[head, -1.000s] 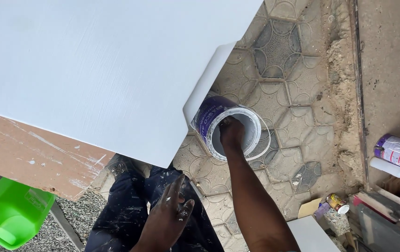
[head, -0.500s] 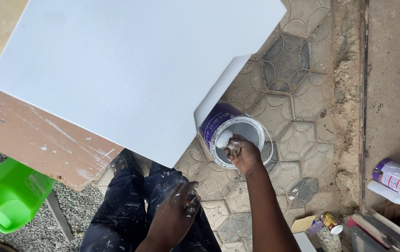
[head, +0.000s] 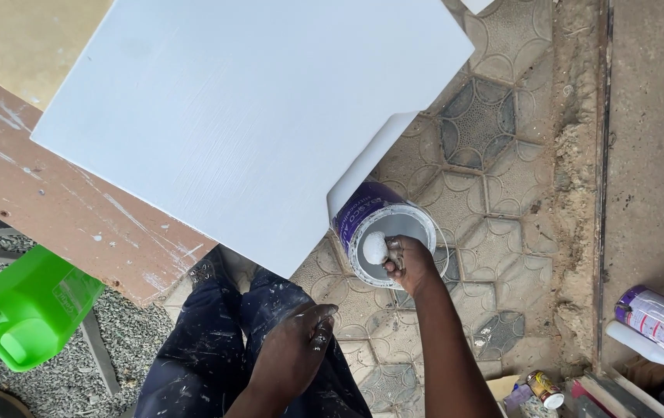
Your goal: A person is painting a white furniture panel or board by dipping a sponge applicator into a bucket of white paint and wiping it across the surface.
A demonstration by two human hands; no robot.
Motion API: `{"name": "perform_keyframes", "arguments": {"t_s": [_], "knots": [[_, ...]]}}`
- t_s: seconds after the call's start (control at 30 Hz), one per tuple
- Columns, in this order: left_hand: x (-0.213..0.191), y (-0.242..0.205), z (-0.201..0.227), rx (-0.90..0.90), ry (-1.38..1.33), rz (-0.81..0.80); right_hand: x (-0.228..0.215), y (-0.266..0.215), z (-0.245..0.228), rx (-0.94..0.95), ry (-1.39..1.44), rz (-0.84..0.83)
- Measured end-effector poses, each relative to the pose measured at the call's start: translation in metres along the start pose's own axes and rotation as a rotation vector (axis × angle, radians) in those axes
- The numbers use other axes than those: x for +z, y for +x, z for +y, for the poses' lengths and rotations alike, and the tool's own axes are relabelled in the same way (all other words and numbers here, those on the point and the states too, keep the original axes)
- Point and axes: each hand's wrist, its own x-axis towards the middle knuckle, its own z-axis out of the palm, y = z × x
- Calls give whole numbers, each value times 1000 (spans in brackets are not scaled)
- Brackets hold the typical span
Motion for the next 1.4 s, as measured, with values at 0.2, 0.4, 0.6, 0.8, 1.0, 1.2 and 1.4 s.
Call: {"name": "perform_keyframes", "arguments": {"t_s": [0.2, 0.4, 0.6, 0.8, 1.0, 1.2, 1.4], "knots": [[7, 22, 5, -26, -360, -62, 29, -31, 4, -214, -170, 205], [-1, 70, 28, -282, -572, -54, 34, -47, 5, -217, -233, 29], [27, 83, 9, -290, -540, -45, 20, -33, -3, -357, -651, 371], [38, 79, -14, -367, -432, -131, 25, 48, 22, -776, -758, 413], [54, 75, -44, -334, -454, -90, 23, 81, 22, -609, -832, 466], [51, 69, -43, -276, -462, -75, 29, 53, 5, -490, -661, 389], [49, 81, -30, -303, -621, -79, 7, 20, 0, -56, 163, 156]]}}
